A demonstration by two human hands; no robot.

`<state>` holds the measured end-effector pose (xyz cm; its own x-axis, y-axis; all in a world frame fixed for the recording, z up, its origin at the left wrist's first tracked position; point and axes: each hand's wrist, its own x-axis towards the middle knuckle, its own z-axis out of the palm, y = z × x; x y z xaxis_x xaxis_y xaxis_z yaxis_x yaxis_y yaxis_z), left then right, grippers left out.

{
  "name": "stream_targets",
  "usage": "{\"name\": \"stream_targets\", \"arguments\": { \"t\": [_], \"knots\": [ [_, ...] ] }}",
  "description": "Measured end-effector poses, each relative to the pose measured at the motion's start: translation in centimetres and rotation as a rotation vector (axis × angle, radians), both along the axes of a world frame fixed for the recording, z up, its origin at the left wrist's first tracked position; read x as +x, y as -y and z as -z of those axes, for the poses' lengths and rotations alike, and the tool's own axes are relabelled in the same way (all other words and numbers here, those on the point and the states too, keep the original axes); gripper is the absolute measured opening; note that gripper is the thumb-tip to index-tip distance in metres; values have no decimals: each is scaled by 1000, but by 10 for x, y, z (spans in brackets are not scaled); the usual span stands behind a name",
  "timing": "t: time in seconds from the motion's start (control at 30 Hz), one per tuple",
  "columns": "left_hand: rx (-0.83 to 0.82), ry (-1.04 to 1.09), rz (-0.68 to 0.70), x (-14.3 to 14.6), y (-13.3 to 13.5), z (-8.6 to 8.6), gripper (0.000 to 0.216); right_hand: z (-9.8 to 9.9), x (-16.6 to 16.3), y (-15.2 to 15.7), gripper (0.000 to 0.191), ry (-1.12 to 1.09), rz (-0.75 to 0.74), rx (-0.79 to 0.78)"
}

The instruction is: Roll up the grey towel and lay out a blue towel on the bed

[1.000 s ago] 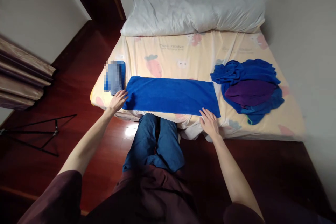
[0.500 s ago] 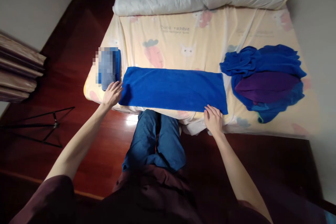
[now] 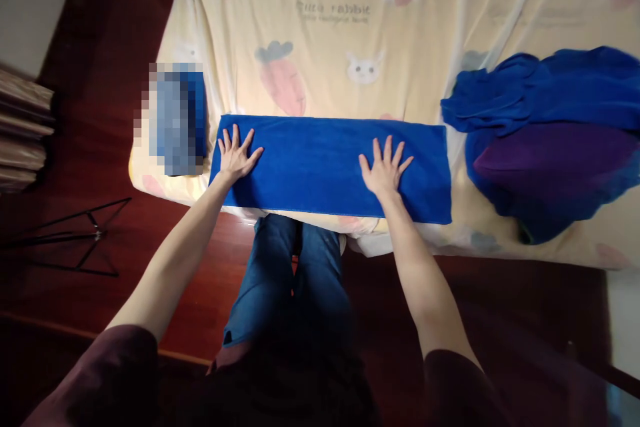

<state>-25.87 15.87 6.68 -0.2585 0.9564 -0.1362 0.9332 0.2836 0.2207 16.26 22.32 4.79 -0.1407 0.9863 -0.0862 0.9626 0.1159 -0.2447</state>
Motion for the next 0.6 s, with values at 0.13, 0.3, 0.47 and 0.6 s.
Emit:
{"name": "stream_targets", "arguments": {
  "t": [0.13, 0.3, 0.47, 0.6],
  "knots": [
    [20, 41, -65, -9, -20, 4, 94, 7, 24, -35, 72, 21, 119, 55],
    [65, 108, -82, -21, -40, 5, 112, 0, 58, -78, 75, 111, 280, 34],
    [114, 67, -73, -33, -58, 16, 97, 6, 88, -101, 77, 148, 347, 24],
    [98, 46, -102, -35, -66, 13, 92, 10, 100, -108, 74, 102, 314, 59]
  ]
}}
